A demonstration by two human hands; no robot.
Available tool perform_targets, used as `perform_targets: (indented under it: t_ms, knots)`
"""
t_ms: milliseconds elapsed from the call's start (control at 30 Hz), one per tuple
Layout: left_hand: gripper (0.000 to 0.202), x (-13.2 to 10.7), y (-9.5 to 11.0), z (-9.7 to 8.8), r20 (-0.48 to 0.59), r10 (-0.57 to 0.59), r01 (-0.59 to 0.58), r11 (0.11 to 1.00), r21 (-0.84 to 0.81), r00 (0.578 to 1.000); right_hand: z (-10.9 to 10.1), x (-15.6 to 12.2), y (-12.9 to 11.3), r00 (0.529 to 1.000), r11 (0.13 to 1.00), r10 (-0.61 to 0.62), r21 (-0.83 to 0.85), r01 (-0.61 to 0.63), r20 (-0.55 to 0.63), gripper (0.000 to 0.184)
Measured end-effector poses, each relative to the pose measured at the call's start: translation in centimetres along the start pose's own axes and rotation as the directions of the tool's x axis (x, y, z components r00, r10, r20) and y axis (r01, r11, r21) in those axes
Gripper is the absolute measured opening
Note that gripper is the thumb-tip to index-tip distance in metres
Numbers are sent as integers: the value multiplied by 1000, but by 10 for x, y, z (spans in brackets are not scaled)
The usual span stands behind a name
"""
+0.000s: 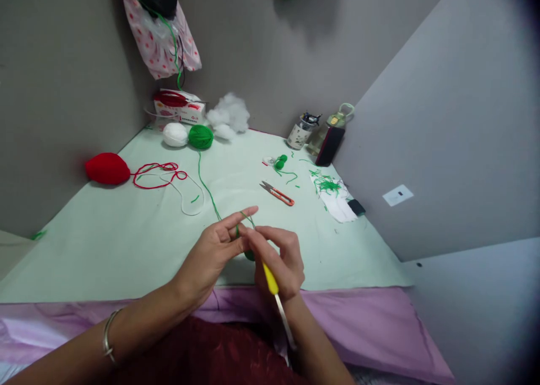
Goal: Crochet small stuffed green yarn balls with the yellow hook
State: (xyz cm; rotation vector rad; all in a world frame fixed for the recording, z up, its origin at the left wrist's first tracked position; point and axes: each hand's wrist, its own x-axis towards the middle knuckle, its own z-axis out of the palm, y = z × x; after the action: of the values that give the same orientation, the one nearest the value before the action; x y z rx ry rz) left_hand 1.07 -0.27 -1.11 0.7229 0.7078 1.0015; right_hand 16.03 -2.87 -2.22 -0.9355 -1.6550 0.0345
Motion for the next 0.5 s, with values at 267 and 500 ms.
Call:
perform_targets:
  t_ms: [267,500]
  knots:
    - [47,1,7,-2,14,17,-17,1000,22,1000,-6,10,2,914,795,401,471,-383,67,18]
    - [48,2,2,-1,-32,44,-43,999,30,999,0,5,1,984,973,159,158,-170,82,30]
